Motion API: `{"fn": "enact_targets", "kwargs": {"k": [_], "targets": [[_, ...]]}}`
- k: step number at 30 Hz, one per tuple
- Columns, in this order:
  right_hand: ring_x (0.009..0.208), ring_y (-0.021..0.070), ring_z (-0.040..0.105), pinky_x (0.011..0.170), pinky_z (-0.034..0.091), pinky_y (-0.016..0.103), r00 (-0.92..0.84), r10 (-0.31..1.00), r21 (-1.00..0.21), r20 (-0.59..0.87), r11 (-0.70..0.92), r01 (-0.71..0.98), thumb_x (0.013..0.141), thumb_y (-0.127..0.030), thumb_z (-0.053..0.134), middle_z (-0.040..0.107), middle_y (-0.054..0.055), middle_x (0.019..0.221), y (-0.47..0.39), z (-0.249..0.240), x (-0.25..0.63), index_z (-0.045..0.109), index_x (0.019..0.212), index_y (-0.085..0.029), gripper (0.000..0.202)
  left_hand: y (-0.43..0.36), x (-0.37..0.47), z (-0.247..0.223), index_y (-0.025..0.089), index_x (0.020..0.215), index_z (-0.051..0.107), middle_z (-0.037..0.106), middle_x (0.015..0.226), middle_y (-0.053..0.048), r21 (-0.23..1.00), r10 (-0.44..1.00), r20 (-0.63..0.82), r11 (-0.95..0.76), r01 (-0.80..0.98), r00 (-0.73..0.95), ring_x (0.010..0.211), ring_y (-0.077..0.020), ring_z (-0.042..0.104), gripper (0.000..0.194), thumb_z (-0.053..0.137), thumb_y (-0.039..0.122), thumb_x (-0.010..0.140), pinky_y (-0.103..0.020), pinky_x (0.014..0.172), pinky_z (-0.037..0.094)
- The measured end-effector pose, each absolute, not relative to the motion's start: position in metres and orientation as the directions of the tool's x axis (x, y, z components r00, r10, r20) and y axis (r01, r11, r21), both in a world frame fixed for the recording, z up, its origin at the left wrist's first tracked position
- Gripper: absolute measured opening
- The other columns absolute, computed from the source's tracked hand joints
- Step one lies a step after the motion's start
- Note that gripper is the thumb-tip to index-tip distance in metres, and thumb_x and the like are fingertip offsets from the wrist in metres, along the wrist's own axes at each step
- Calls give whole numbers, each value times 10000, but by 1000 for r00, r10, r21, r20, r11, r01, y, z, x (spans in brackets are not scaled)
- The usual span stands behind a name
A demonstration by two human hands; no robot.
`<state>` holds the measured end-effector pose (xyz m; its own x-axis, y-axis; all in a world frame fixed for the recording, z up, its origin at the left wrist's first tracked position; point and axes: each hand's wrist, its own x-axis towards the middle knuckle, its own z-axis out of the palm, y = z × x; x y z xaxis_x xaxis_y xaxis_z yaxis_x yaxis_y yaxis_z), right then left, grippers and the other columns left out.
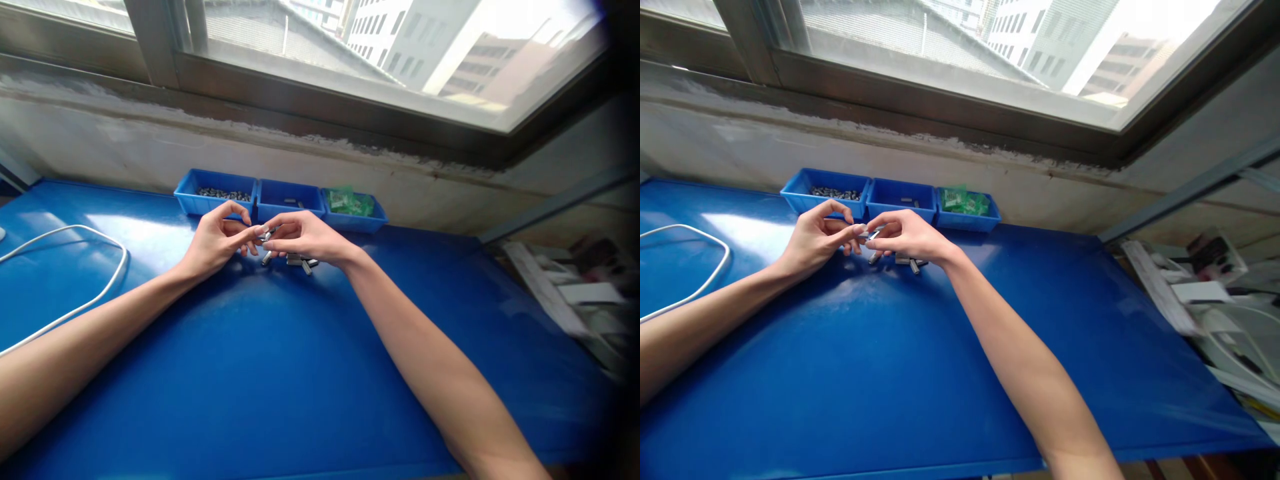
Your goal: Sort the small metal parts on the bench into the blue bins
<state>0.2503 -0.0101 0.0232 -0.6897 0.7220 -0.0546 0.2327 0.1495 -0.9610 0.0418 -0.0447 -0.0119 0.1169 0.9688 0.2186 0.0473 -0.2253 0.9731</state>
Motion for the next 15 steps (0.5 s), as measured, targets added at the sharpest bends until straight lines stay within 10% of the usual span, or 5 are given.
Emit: {"fn": "enact_targets", "kwargs": {"k": [15], "targets": [[733, 164, 698, 662, 532, 241, -635, 770, -919, 66, 294, 261, 695, -461, 841, 762, 43, 798, -11, 19, 243, 764, 876, -134, 382, -47, 42, -10, 218, 867, 484, 679, 605, 12, 973, 964, 216, -227, 52, 154, 533, -184, 681, 567, 879, 562, 651, -269, 547, 533]]}}
